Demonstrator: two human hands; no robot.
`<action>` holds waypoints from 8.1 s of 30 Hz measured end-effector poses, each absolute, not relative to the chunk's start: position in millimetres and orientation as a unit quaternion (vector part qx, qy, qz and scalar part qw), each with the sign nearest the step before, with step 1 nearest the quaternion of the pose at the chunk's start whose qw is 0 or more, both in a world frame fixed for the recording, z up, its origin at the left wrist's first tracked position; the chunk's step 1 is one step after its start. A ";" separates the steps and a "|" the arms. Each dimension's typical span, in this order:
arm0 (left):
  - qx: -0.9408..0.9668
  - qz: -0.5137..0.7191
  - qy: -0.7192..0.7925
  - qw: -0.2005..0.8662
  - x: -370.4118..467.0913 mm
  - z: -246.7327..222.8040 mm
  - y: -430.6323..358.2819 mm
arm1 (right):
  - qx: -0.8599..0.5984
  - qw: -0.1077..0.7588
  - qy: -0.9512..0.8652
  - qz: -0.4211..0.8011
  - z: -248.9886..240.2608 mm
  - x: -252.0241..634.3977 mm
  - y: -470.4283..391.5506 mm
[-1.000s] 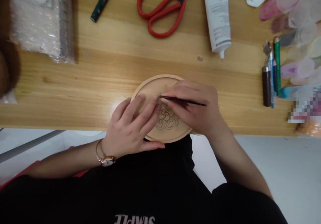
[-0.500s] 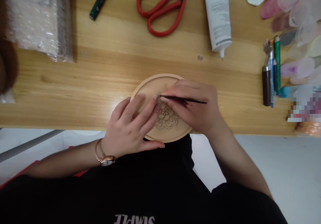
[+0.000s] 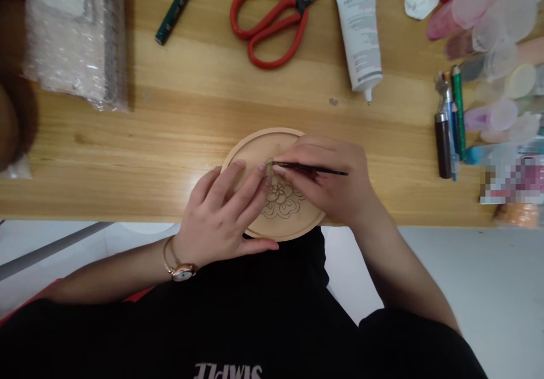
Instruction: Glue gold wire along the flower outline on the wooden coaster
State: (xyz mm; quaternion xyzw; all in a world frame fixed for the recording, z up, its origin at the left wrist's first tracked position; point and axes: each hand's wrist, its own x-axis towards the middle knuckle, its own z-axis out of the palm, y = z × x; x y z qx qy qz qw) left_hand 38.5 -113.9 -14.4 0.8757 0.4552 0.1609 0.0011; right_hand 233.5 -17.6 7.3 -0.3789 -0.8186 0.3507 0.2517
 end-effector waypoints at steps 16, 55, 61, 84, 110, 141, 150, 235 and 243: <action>0.876 0.160 0.454 0.003 38.4 -14.5 -113.9 | -0.397 0.243 -0.813 0.350 9.3 231.0 -18.3; 0.860 0.185 0.475 0.037 38.1 -12.1 -114.5 | -0.565 0.399 -0.686 0.226 9.6 235.5 -63.9; 0.856 0.182 0.483 0.023 39.8 -12.3 -117.9 | -0.604 0.433 -0.651 0.156 2.3 247.1 -73.3; 0.821 0.223 0.526 0.012 42.2 -7.0 -141.0 | -0.595 0.417 -0.654 0.209 3.2 249.6 -97.6; 0.891 0.202 0.406 0.010 24.2 -12.8 -113.4 | -0.368 0.309 -0.849 0.222 3.0 226.8 -46.8; 0.891 0.205 0.403 0.040 25.3 -12.9 -111.6 | -0.358 0.293 -0.848 0.258 5.8 223.9 -37.1; 0.892 0.206 0.398 0.059 23.7 -11.8 -110.8 | -0.376 0.281 -0.842 0.268 7.3 222.9 -35.9; 0.888 0.220 0.399 0.062 22.8 -12.5 -110.2 | -0.191 0.151 -0.877 0.414 21.3 226.5 19.7; 0.890 0.215 0.398 0.061 22.3 -13.0 -109.6 | -0.115 0.102 -0.899 0.411 27.5 220.1 39.4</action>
